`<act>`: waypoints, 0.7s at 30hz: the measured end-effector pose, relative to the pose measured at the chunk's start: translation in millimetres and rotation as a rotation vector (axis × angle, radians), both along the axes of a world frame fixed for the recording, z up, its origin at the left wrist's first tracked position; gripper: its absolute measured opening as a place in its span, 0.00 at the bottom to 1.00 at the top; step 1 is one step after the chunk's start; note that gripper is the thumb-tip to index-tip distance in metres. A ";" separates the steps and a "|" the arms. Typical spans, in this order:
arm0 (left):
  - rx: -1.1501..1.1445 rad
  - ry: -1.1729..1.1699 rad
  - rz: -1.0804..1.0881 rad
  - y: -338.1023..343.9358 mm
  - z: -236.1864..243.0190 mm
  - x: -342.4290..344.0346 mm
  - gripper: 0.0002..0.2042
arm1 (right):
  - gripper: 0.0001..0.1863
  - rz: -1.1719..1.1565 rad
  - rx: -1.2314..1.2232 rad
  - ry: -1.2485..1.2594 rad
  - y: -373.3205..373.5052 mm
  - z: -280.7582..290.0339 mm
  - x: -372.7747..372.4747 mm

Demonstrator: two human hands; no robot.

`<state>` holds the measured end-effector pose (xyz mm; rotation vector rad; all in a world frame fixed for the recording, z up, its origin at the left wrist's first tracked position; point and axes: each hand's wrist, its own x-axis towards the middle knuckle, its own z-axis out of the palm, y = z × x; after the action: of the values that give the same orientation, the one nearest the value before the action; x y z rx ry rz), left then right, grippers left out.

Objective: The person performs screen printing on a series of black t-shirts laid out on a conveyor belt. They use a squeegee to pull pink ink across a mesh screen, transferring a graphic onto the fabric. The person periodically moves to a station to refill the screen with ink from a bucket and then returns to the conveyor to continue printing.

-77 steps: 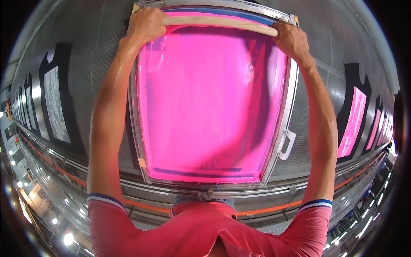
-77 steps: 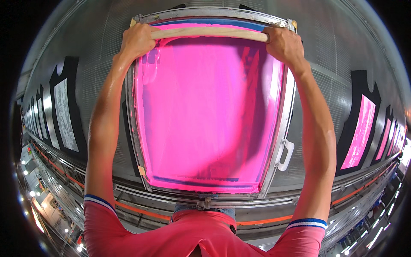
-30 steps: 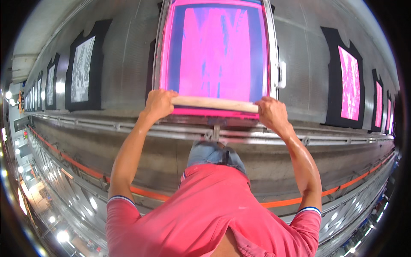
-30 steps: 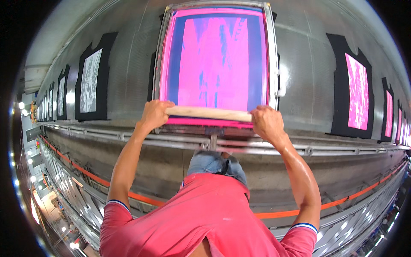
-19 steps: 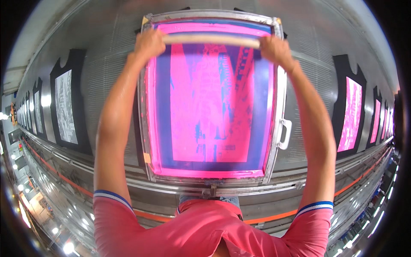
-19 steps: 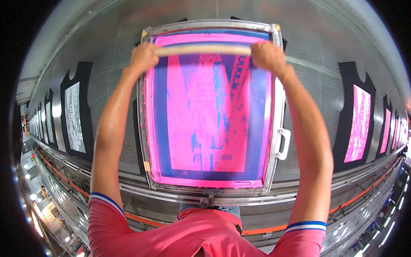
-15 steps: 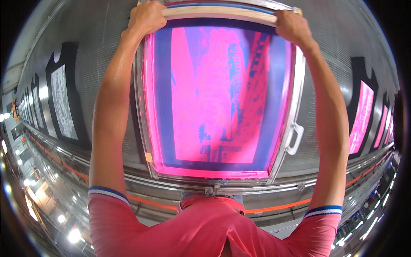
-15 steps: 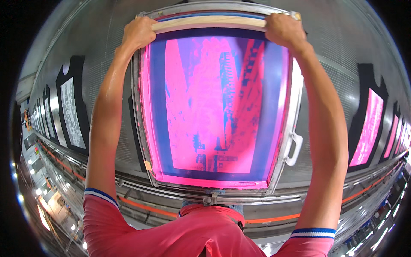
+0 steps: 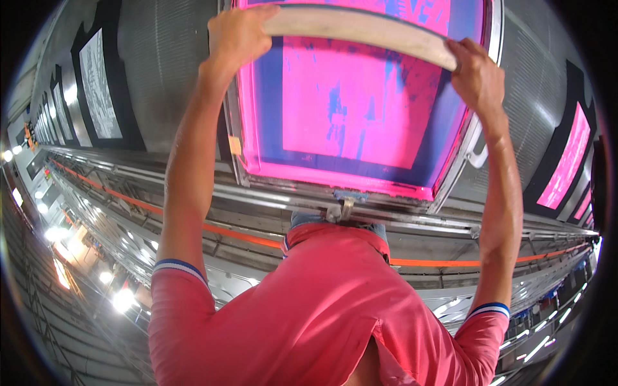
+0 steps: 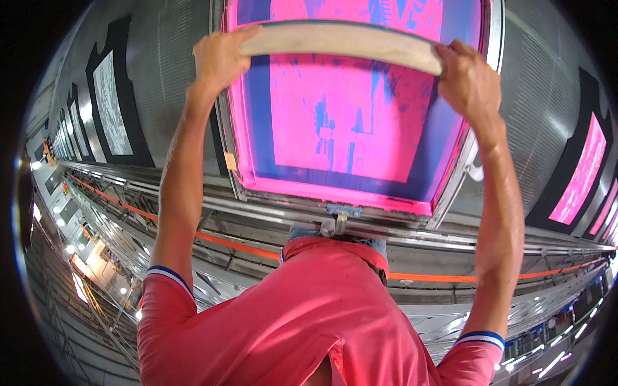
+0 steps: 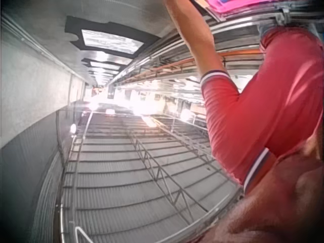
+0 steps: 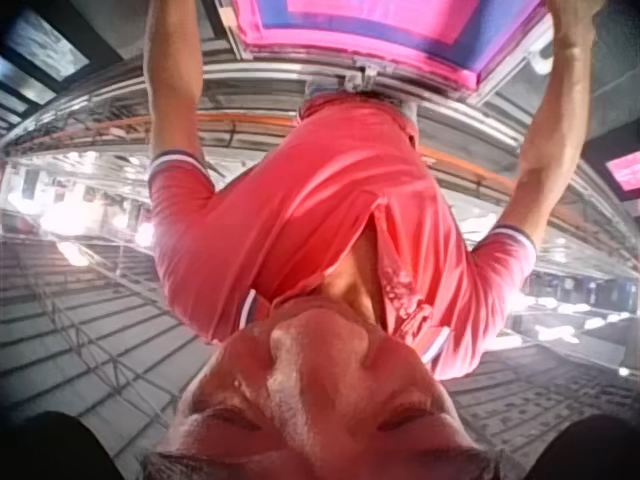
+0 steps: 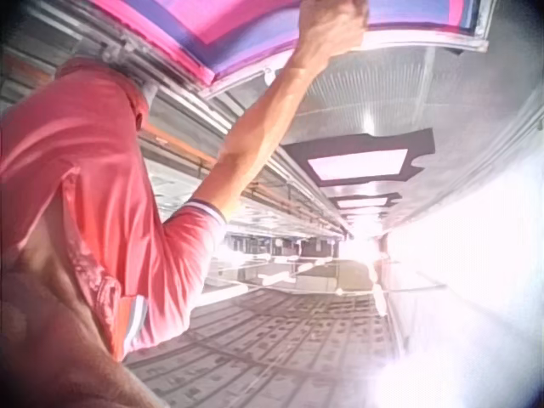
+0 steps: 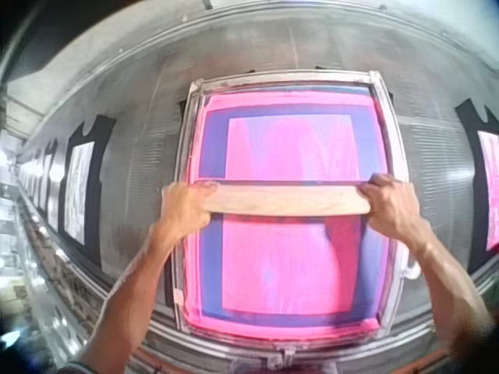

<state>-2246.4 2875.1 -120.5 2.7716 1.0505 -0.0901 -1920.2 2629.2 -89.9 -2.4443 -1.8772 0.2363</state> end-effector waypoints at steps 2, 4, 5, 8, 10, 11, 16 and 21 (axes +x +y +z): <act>-0.054 -0.020 -0.008 -37.2 10.1 -25.7 0.25 | 0.19 0.001 0.009 0.029 -33.5 2.6 -28.6; -0.100 -0.070 -0.020 -79.1 12.0 -53.0 0.26 | 0.16 0.000 -0.005 0.062 -66.3 8.0 -59.0; -0.107 -0.099 -0.027 -96.9 10.2 -68.0 0.26 | 0.15 0.004 0.001 0.081 -86.0 9.4 -73.0; -0.112 -0.132 -0.041 -154.0 11.3 -110.9 0.26 | 0.15 0.006 0.000 0.128 -139.1 9.4 -108.3; -0.125 -0.129 -0.034 -192.2 13.9 -134.1 0.26 | 0.15 0.027 -0.022 0.141 -171.4 13.9 -132.0; -0.139 -0.124 -0.026 -210.7 16.1 -144.3 0.26 | 0.14 0.003 -0.004 0.153 -188.2 13.3 -144.3; -0.161 -0.129 -0.025 -280.6 14.8 -191.9 0.25 | 0.08 -0.001 0.020 0.172 -259.0 16.5 -188.7; -0.220 0.065 0.088 -269.3 33.5 -178.0 0.23 | 0.04 0.049 0.038 0.148 -254.9 14.7 -185.2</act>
<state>-2424.3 2605.8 -87.0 2.5377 1.1041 -0.2691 -2105.4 2374.4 -75.2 -2.2900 -1.8629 0.3695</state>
